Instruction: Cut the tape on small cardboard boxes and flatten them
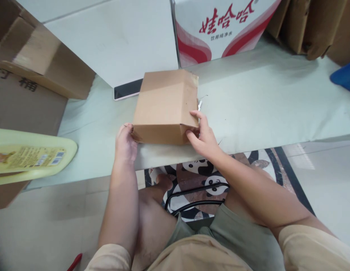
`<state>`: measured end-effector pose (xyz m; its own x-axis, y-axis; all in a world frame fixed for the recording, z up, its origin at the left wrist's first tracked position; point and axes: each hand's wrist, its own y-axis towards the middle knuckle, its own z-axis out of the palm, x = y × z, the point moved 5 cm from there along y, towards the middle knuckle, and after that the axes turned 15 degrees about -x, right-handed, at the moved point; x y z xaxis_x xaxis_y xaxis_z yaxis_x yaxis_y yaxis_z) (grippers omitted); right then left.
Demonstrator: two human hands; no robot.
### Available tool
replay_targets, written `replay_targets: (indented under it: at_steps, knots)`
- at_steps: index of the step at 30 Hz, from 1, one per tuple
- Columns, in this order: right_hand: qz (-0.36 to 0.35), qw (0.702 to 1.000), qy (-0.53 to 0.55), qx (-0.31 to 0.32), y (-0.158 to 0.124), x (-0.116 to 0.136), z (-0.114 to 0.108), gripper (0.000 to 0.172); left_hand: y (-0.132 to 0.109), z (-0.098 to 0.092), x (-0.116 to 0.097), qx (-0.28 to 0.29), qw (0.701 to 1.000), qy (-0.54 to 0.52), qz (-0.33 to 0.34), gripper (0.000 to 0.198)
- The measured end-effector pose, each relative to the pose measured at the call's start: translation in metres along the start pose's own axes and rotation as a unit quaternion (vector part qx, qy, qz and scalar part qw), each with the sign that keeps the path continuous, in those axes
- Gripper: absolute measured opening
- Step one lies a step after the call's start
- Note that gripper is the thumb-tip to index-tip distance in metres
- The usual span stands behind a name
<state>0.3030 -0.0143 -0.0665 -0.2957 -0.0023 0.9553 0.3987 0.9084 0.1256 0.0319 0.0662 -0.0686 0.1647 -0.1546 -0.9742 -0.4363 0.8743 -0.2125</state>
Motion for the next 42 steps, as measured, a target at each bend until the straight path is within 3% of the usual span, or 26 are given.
replay_targets:
  at_steps: [42]
  knots:
    - [-0.004, 1.000, -0.014, 0.014, -0.0007, 0.0005, 0.0010, 0.053, -0.0010, 0.0022, -0.0021, -0.009, 1.000, 0.006, 0.003, 0.037]
